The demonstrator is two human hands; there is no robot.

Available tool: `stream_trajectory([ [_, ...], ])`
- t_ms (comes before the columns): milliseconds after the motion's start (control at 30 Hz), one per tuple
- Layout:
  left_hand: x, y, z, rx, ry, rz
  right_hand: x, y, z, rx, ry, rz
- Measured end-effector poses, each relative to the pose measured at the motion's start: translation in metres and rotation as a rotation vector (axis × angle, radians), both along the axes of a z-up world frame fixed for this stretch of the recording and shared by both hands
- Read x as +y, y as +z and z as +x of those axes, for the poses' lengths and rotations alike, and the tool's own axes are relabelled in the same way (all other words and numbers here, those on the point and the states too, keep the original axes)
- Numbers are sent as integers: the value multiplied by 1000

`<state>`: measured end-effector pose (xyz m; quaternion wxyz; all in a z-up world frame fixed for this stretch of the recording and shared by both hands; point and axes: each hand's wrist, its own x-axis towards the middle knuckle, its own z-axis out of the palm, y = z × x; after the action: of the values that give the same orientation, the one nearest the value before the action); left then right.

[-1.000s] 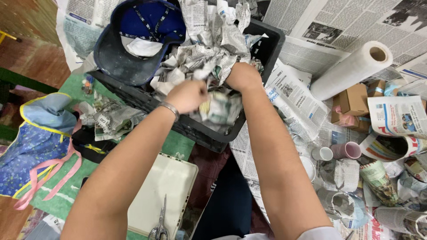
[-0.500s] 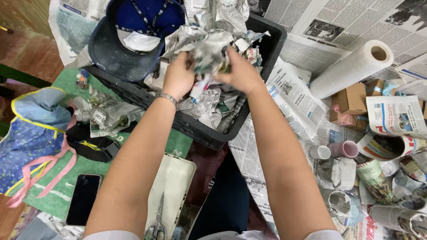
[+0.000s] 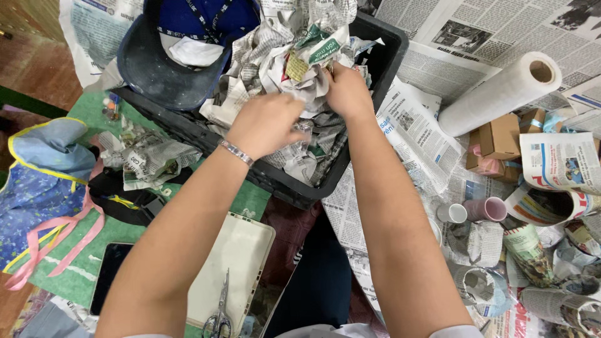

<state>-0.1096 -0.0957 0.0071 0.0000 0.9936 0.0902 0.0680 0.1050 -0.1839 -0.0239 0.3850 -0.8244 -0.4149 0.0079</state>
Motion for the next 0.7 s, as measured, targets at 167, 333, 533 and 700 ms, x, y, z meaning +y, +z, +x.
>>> stream_trajectory([
  [167,-1,-19,11,174,159,321,1,1,-1,-22,10,-24],
  [333,14,5,-5,208,47,-31,1,-2,3,-24,0,-28],
  [533,16,28,-22,-359,-34,-839,3,-4,6,-30,83,28],
  [700,29,-6,0,-743,-66,-1646,-6,10,-13,-263,98,-55],
])
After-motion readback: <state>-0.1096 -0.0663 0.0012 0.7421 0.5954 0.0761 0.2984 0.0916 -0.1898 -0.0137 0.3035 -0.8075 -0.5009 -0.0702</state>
